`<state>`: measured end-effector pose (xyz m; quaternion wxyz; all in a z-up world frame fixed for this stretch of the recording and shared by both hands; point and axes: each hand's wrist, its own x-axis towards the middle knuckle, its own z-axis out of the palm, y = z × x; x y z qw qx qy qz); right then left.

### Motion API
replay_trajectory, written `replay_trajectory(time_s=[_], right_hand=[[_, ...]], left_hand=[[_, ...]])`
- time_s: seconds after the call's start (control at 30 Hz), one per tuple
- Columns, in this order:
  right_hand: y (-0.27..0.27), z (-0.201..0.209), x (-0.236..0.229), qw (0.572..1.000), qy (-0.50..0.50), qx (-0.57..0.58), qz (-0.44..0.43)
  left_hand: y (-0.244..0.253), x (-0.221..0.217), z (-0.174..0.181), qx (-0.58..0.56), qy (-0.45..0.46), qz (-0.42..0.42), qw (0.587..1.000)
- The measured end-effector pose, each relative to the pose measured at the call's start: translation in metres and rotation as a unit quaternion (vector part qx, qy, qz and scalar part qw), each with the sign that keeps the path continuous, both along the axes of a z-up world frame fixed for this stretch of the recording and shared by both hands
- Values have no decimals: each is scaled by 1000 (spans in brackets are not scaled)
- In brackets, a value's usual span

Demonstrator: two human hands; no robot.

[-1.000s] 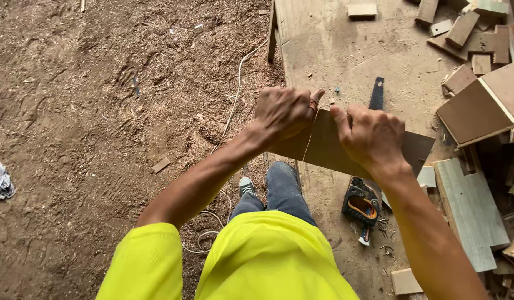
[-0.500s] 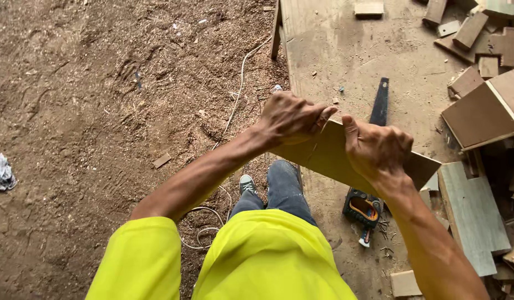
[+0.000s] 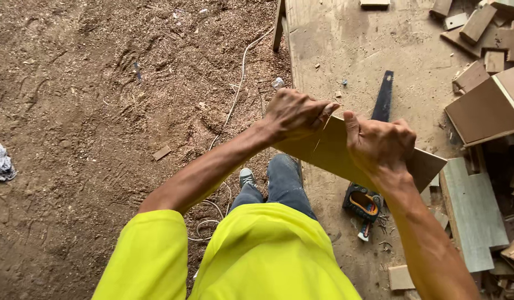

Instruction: The person uses a hand saw to cut a small rectangular piece of wood placed on a workbench. After sawing through the wood, the person snaps the cut piece apart and then uses a hammer to tap the separated piece on the bench.

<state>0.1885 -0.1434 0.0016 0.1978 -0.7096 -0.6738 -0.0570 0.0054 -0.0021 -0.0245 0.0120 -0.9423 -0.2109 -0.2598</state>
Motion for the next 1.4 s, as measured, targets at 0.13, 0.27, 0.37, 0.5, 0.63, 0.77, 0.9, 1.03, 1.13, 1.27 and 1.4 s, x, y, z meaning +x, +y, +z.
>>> replay_trajectory(time_s=[0.13, 0.27, 0.37, 0.5, 0.63, 0.77, 0.9, 1.03, 1.13, 1.27, 1.4], right_hand=[[1, -5, -4, 992, -64, 110, 25], [10, -18, -9, 999, 5, -15, -39], [4, -34, -12, 995, 77, -53, -28], [0, -46, -17, 996, 83, -16, 6], [-12, -49, -12, 996, 85, -3, 29], [-12, -44, -13, 994, 89, 25, 61], [-14, -43, -16, 991, 88, 41, 90], [-9, -46, -17, 989, 82, 45, 117], [-22, -48, -23, 990, 89, 33, 105], [6, -28, -14, 985, 97, 39, 137], [-6, -23, -5, 980, 125, 14, 157]], left_hand=[[2, 4, -4, 16, 29, 25, 999], [-8, 11, -13, 23, 46, 88, 995], [-20, 13, -21, 18, 154, 109, 982], [-22, 1, -16, 43, 116, 51, 991], [-29, -9, -19, 4, 69, 1, 998], [-32, -14, -26, -8, 15, 1, 1000], [-29, -18, -39, -61, 26, -26, 997], [-18, -21, -49, -138, -13, -110, 984], [-29, -27, -60, -146, -45, -110, 982], [-10, -21, -44, -137, -67, -130, 980], [-28, -19, -36, -133, -96, -114, 980]])
